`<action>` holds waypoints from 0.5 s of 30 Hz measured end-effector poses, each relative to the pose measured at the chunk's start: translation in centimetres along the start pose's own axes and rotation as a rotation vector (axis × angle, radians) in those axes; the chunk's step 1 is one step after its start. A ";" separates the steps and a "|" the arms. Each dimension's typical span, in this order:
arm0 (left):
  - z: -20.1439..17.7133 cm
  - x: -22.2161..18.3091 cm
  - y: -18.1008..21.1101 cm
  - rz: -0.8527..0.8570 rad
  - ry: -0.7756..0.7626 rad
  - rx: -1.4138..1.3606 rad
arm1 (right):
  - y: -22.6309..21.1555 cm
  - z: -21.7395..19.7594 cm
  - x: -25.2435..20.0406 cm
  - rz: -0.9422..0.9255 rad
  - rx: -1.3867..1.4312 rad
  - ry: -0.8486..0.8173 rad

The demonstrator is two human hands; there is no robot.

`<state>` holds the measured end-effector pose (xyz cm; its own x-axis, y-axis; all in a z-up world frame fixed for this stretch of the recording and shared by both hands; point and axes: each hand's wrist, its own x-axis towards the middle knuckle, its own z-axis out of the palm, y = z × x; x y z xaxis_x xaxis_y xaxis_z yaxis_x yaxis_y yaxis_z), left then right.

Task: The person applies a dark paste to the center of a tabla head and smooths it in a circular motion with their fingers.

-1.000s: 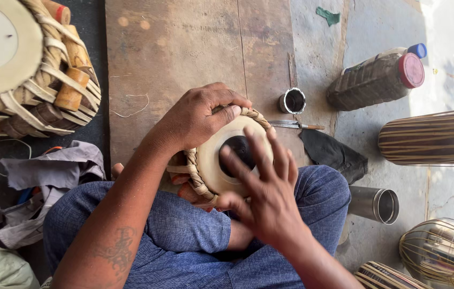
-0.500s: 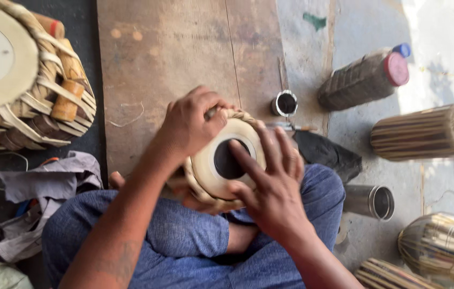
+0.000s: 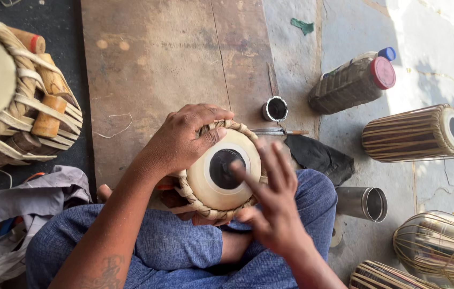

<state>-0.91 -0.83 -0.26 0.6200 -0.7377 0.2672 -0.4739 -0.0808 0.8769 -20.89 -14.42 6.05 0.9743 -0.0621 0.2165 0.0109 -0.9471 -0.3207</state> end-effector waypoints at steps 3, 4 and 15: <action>0.1 -0.4 0.0 -0.018 -0.014 -0.007 | 0.4 0.1 -0.3 -0.001 -0.054 -0.031; 0.0 -0.3 0.1 -0.020 -0.012 -0.006 | 0.4 0.1 -0.2 -0.010 -0.102 -0.065; -0.3 0.4 0.7 -0.044 -0.048 -0.138 | 0.1 -0.4 0.5 -0.007 0.010 -0.093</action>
<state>-0.80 -1.03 0.55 0.6064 -0.7667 0.2107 -0.3546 -0.0235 0.9347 -20.51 -14.71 6.49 0.9909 -0.0251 0.1325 0.0201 -0.9441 -0.3290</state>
